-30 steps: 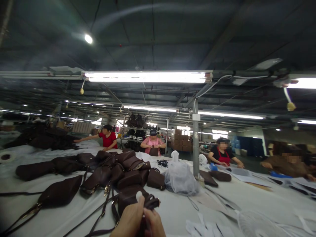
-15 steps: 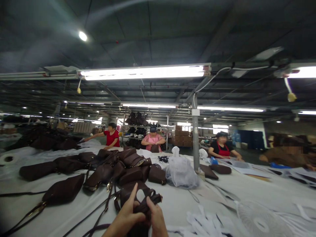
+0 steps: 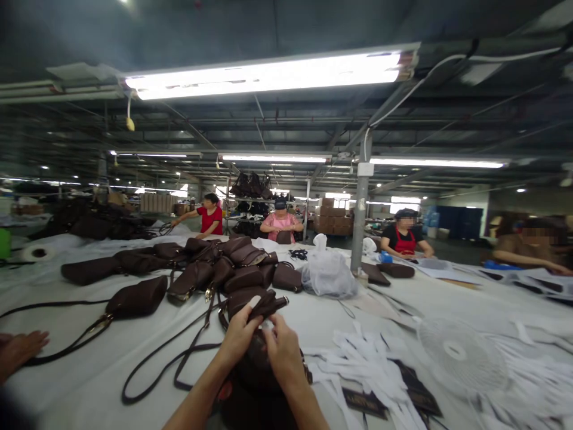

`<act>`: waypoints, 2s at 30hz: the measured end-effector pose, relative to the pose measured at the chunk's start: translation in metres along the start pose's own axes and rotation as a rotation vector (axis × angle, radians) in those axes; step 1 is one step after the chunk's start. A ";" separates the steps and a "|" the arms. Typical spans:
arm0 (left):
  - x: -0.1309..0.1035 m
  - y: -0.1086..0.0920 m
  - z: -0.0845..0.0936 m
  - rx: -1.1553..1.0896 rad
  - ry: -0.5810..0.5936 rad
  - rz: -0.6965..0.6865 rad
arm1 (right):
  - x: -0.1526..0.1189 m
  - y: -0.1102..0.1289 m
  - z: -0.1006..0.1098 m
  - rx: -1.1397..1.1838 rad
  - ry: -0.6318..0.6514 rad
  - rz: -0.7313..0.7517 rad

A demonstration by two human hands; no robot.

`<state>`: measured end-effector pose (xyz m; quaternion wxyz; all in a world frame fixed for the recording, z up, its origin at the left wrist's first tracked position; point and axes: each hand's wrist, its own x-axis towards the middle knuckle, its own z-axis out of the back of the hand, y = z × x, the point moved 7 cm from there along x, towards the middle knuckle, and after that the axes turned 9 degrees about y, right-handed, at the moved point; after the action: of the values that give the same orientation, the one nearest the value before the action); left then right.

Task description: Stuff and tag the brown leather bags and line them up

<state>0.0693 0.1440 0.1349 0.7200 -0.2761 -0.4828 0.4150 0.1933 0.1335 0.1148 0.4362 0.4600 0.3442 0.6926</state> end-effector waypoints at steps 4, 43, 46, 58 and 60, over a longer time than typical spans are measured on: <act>0.002 0.003 -0.004 0.119 0.089 0.061 | -0.010 0.009 0.005 -0.006 0.065 0.039; -0.017 0.004 0.003 -0.085 -0.241 -0.058 | 0.019 0.005 -0.004 0.223 0.147 -0.183; -0.018 0.005 0.001 -0.045 -0.244 -0.061 | 0.017 0.000 -0.005 0.226 0.156 -0.214; -0.021 0.006 -0.004 0.069 -0.216 -0.154 | 0.026 0.000 -0.006 0.343 0.087 -0.216; -0.020 0.010 -0.004 0.067 -0.226 -0.157 | 0.029 -0.006 -0.005 0.425 0.098 -0.249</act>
<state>0.0665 0.1313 0.1161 0.7001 -0.1646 -0.5669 0.4018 0.1851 0.1618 0.1177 0.3944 0.4612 0.5569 0.5671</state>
